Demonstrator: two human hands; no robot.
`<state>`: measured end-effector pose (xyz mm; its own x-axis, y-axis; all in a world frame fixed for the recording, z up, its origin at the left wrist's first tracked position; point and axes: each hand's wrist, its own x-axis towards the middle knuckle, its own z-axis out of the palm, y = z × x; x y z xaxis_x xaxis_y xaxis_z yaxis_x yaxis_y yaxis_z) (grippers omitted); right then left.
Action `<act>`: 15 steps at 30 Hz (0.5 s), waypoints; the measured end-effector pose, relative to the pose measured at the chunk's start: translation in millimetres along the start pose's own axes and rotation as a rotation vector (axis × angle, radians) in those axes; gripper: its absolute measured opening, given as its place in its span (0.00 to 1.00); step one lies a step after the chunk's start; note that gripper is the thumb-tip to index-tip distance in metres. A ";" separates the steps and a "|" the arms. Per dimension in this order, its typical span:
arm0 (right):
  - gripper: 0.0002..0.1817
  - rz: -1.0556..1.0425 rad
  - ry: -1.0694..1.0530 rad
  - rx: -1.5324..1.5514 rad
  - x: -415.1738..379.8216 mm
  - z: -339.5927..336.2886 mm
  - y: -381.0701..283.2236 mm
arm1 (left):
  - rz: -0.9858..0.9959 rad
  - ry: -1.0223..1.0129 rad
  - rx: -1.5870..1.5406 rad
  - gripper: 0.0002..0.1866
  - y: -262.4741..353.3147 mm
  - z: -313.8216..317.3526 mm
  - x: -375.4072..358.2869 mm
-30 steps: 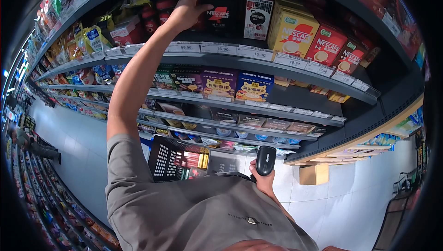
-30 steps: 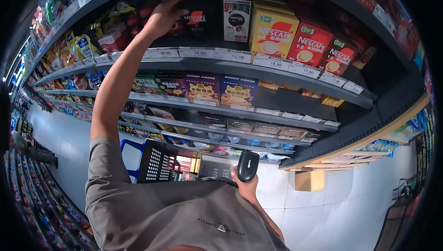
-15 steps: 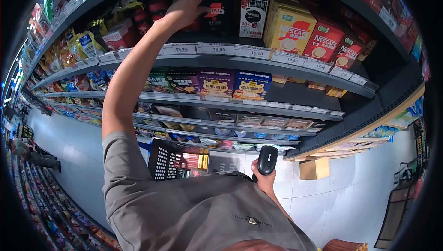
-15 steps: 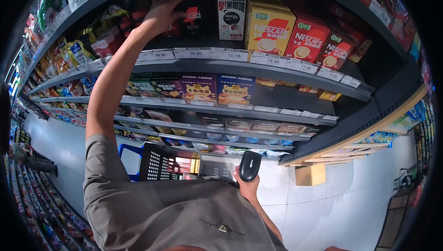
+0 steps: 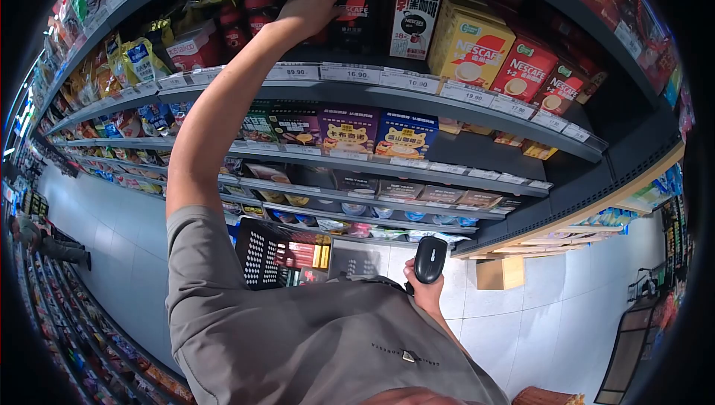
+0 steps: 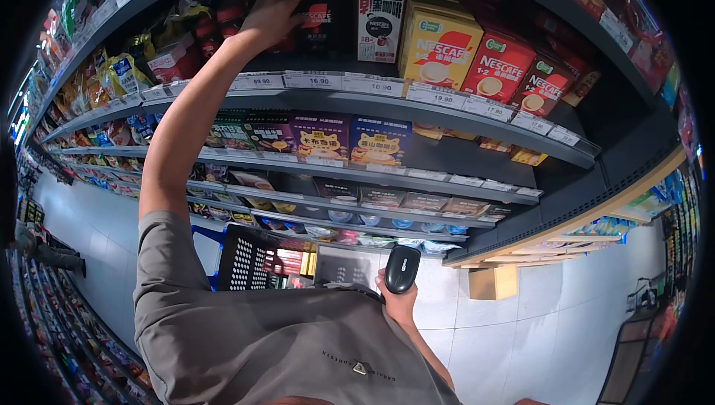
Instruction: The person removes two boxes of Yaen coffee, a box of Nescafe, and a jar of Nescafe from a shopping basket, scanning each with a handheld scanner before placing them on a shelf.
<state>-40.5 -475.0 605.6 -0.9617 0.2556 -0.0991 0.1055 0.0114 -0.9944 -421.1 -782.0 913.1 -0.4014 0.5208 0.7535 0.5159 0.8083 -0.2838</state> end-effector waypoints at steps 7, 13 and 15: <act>0.10 0.023 0.013 0.032 -1.7 -0.7 1.1 | -0.010 0.005 0.049 0.33 1.8 1.4 0.3; 0.10 0.011 0.018 0.024 -2.1 0.6 2.7 | 0.024 0.022 0.122 0.32 3.4 2.2 3.9; 0.10 0.024 0.024 0.044 -2.8 1.3 1.5 | 0.035 0.013 0.123 0.32 2.1 2.5 4.4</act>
<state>-38.0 -476.9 604.4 -0.9525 0.2785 -0.1227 0.1168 -0.0377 -0.9924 -423.6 -777.3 914.3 -0.3745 0.5461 0.7493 0.4326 0.8177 -0.3798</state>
